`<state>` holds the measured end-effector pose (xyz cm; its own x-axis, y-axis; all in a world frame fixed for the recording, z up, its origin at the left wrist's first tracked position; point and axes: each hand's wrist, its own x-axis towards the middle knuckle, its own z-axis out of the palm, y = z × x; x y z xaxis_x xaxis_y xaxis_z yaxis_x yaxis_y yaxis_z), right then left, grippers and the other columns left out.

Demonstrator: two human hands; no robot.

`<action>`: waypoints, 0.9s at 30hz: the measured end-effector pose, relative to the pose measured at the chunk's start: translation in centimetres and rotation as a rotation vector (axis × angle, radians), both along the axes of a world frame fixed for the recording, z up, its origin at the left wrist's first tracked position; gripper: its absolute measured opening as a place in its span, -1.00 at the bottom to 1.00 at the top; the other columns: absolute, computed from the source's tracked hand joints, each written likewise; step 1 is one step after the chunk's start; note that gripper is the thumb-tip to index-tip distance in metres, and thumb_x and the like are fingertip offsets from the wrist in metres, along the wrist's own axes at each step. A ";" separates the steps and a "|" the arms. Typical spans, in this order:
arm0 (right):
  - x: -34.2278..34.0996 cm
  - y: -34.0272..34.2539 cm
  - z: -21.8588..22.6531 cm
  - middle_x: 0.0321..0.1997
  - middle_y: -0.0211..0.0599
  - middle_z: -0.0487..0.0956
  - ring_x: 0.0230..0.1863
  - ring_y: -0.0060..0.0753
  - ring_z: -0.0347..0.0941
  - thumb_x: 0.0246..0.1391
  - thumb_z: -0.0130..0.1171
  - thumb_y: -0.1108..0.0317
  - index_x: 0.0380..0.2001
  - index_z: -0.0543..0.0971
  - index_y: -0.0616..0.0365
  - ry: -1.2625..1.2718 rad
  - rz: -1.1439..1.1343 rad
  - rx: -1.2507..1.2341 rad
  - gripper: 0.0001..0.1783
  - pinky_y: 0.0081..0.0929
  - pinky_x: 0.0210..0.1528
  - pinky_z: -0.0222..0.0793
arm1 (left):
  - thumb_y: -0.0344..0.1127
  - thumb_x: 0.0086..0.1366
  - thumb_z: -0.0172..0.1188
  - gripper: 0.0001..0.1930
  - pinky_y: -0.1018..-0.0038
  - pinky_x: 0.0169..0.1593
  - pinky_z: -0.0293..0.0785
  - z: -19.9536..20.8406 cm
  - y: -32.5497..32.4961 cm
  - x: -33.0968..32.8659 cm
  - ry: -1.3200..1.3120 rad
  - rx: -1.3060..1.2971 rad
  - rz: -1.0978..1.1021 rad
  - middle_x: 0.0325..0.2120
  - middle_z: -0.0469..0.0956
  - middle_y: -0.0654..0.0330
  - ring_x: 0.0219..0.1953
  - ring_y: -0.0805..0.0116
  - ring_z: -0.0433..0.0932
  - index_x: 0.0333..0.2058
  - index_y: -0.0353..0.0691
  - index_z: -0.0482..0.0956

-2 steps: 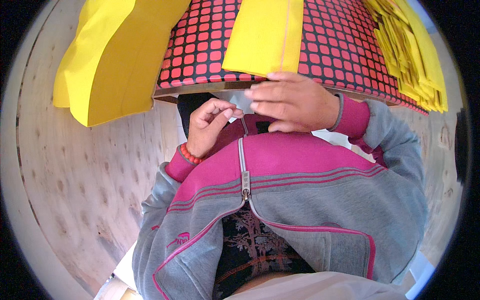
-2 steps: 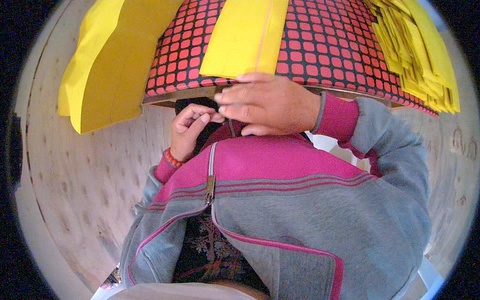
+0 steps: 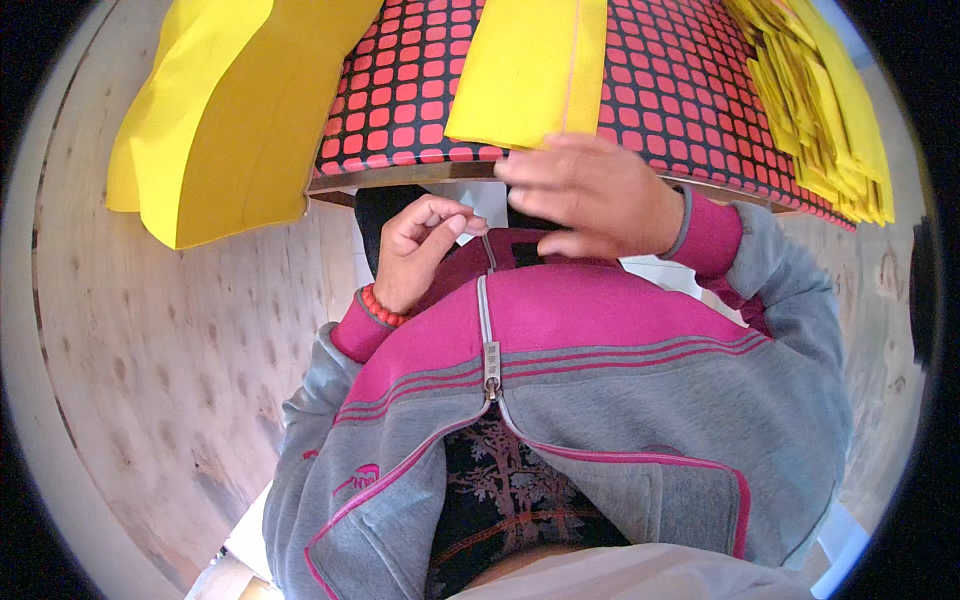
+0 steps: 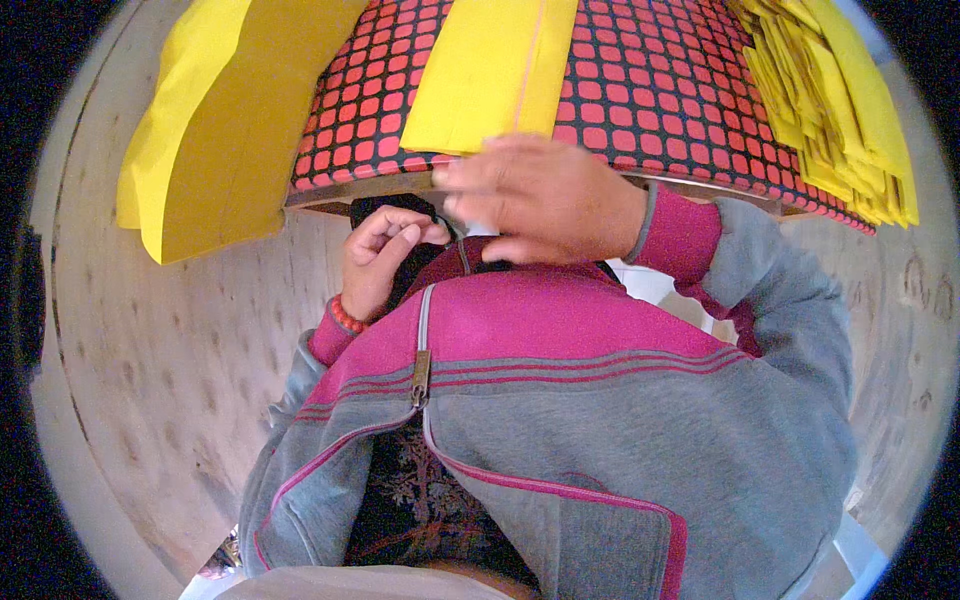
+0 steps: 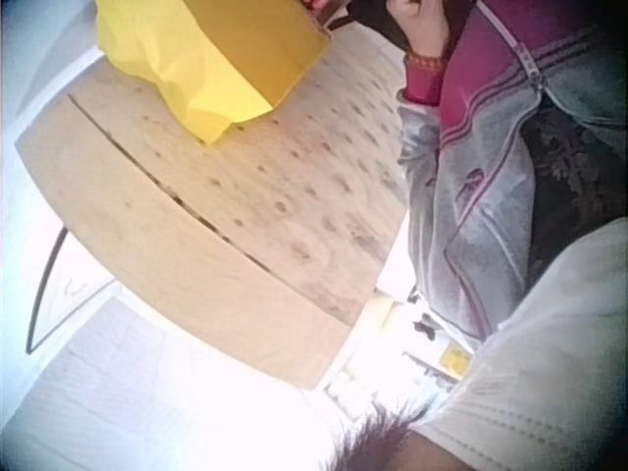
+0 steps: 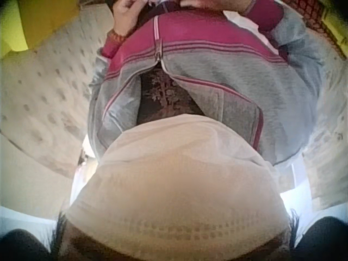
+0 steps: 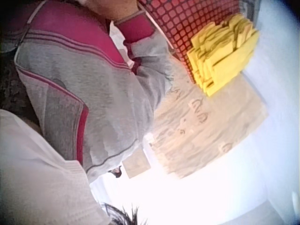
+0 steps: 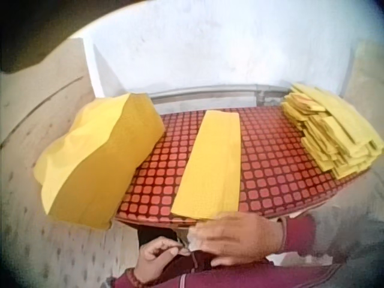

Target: The person folds yellow paper sheets by hand on a patterned table, repeatedly folding each sheet in half and pressing the crease. Finished folded sheets are stacked on the right side of the table.

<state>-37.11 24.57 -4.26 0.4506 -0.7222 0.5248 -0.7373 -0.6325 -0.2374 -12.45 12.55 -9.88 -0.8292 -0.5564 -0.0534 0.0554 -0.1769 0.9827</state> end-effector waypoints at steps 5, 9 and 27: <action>-1.8 -0.3 1.2 0.29 -0.13 0.43 0.25 0.06 0.38 0.04 0.31 0.07 0.14 0.46 0.10 -0.052 -0.324 -0.055 -0.37 -0.13 0.24 0.33 | -0.51 0.32 0.15 -0.93 0.50 -0.18 0.52 3.0 -0.6 -0.5 0.045 -0.668 0.185 -0.38 0.66 0.18 -0.31 0.47 0.60 -0.29 -0.35 0.60; -4.3 -2.0 1.6 0.25 -0.06 0.46 0.26 0.00 0.38 0.15 0.23 0.11 0.15 0.46 0.15 -0.023 -0.415 -0.100 -0.44 -0.19 0.27 0.30 | -0.46 0.35 0.09 -0.84 0.48 -0.12 0.52 6.3 -6.0 -4.4 0.034 -0.953 0.231 -0.31 0.66 0.12 -0.23 0.35 0.64 -0.19 -0.34 0.62; -12.1 -9.1 0.9 0.23 -0.05 0.48 0.29 -0.02 0.34 0.34 -0.04 0.12 0.17 0.48 0.19 0.044 -0.290 -0.093 -0.52 -0.19 0.34 0.20 | -0.13 0.46 -0.11 -0.49 0.00 0.39 -0.04 6.2 -9.1 -14.6 -0.203 -1.658 -0.339 0.32 0.22 -0.03 0.39 0.03 0.14 0.31 -0.18 0.27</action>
<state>-49.24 15.50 -3.36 0.2565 -0.7737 0.5792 -0.8984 -0.4119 -0.1523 -27.04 3.50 -3.72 -0.9667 0.0672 0.2467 0.0938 0.9908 0.0974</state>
